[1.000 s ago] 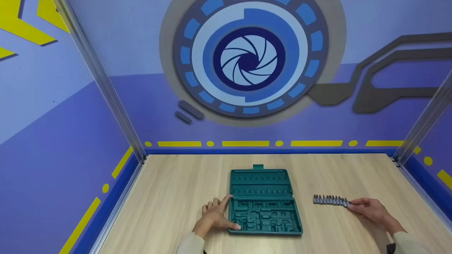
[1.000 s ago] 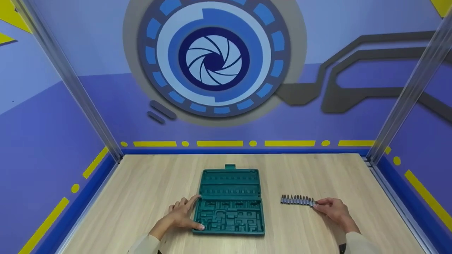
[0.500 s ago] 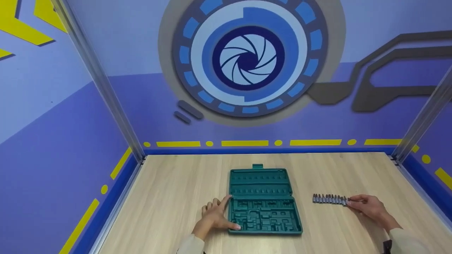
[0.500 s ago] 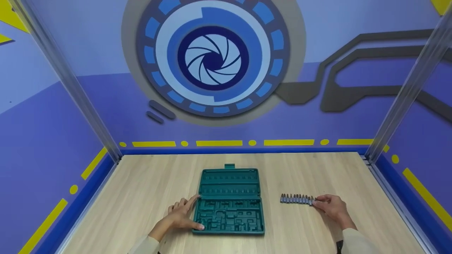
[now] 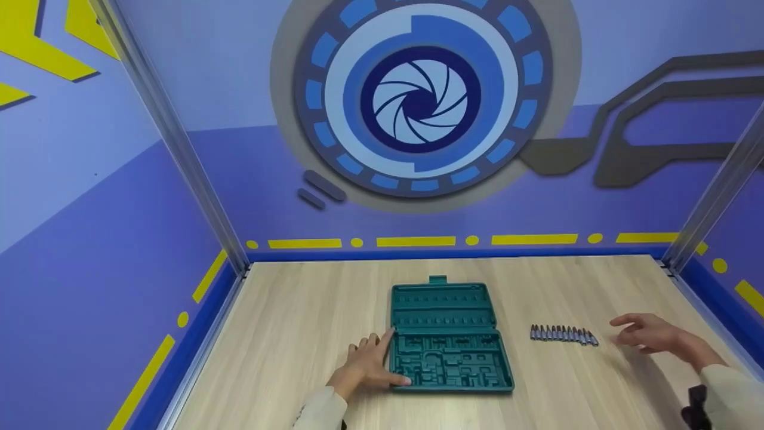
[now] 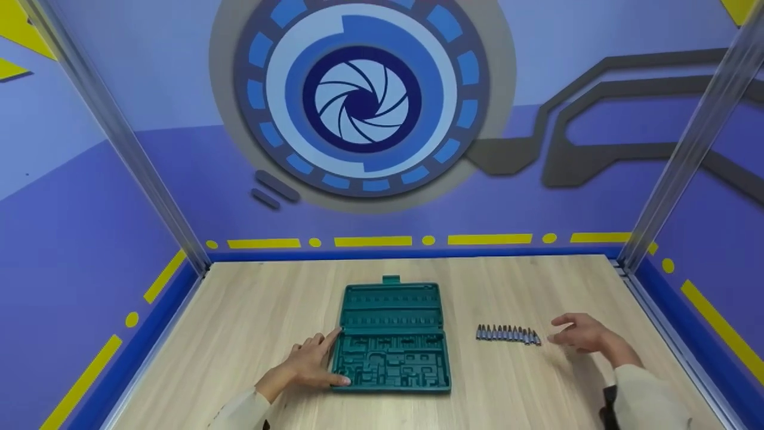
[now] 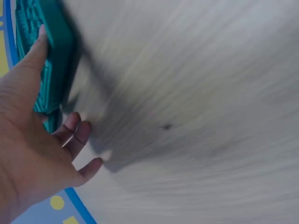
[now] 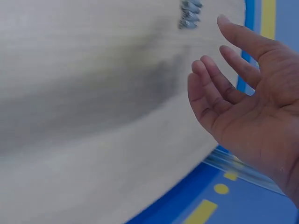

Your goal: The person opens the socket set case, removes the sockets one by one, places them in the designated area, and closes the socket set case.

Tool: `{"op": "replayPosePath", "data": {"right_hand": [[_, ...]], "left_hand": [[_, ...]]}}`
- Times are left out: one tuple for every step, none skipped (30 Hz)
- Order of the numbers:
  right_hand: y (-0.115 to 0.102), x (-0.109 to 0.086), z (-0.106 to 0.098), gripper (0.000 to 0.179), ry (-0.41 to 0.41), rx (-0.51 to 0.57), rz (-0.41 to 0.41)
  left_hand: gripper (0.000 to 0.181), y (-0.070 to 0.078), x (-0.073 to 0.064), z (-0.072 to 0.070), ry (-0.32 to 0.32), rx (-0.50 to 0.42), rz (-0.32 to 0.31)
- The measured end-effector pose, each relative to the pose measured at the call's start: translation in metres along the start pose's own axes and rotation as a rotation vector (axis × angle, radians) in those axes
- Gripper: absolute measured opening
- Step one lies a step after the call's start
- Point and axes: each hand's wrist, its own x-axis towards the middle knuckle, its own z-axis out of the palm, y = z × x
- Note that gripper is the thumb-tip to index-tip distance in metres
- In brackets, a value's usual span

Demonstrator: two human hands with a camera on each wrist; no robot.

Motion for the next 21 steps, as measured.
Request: {"op": "replayPosePath", "data": {"right_hand": [[-0.001, -0.003, -0.006, 0.072, -0.012, -0.008, 0.002], [-0.001, -0.005, -0.013, 0.075, -0.028, -0.013, 0.004], [-0.002, -0.008, -0.018, 0.077, -0.034, -0.014, 0.004], [-0.003, -0.01, -0.022, 0.08, -0.036, -0.008, 0.017], [-0.004, -0.012, -0.027, 0.082, -0.037, -0.002, 0.026], [-0.004, -0.015, -0.031, 0.084, -0.035, -0.006, 0.018], [-0.005, -0.018, -0.034, 0.085, -0.025, -0.009, 0.016], [-0.006, -0.021, -0.035, 0.086, -0.007, -0.023, -0.001], [-0.008, -0.023, -0.035, 0.087, 0.016, -0.037, -0.018], [-0.011, -0.024, -0.034, 0.088, 0.042, -0.056, -0.041], [-0.014, -0.025, -0.032, 0.088, 0.076, -0.085, -0.079], [-0.018, -0.025, -0.028, 0.089, 0.123, -0.118, -0.124], [-0.023, -0.024, -0.024, 0.09, 0.179, -0.15, -0.165], [-0.027, -0.022, -0.02, 0.091, 0.239, -0.186, -0.207], [-0.031, -0.02, -0.017, 0.093, 0.299, -0.22, -0.24], [-0.035, -0.018, -0.014, 0.095, 0.361, -0.253, -0.273], [-0.038, -0.015, -0.012, 0.098, 0.436, -0.286, -0.306], [-0.04, -0.013, -0.01, 0.101, 0.503, -0.31, -0.332], [-0.042, -0.011, -0.009, 0.103, 0.561, -0.327, -0.35], [-0.043, -0.009, -0.008, 0.105, 0.609, -0.342, -0.365], [-0.045, -0.006, -0.008, 0.106, 0.651, -0.357, -0.379]], "left_hand": [[0.114, 0.001, 0.001, -0.004, -0.014, -0.017, 0.002], [0.113, 0.001, 0.002, -0.007, -0.029, -0.037, 0.003], [0.112, 0.0, 0.003, -0.011, -0.042, -0.06, 0.008], [0.111, -0.001, 0.004, -0.014, -0.051, -0.083, 0.014], [0.11, -0.003, 0.005, -0.017, -0.05, -0.105, 0.025], [0.109, -0.005, 0.006, -0.021, -0.043, -0.122, 0.037], [0.108, -0.008, 0.007, -0.024, -0.023, -0.139, 0.049], [0.106, -0.011, 0.006, -0.027, 0.002, -0.154, 0.056], [0.104, -0.014, 0.003, -0.031, 0.031, -0.16, 0.06], [0.1, -0.018, -0.001, -0.037, 0.064, -0.163, 0.059], [0.097, -0.022, -0.007, -0.043, 0.098, -0.156, 0.05], [0.093, -0.027, -0.013, -0.049, 0.137, -0.139, 0.04], [0.088, -0.032, -0.019, -0.055, 0.179, -0.113, 0.036], [0.085, -0.038, -0.025, -0.062, 0.218, -0.076, 0.034], [0.083, -0.043, -0.031, -0.069, 0.262, -0.03, 0.035], [0.081, -0.048, -0.035, -0.076, 0.307, 0.014, 0.036], [0.08, -0.053, -0.038, -0.083, 0.352, 0.052, 0.035], [0.079, -0.059, -0.041, -0.089, 0.395, 0.079, 0.04], [0.08, -0.065, -0.042, -0.095, 0.43, 0.096, 0.041], [0.08, -0.07, -0.044, -0.1, 0.46, 0.106, 0.036], [0.081, -0.075, -0.045, -0.105, 0.488, 0.103, 0.029]]}}
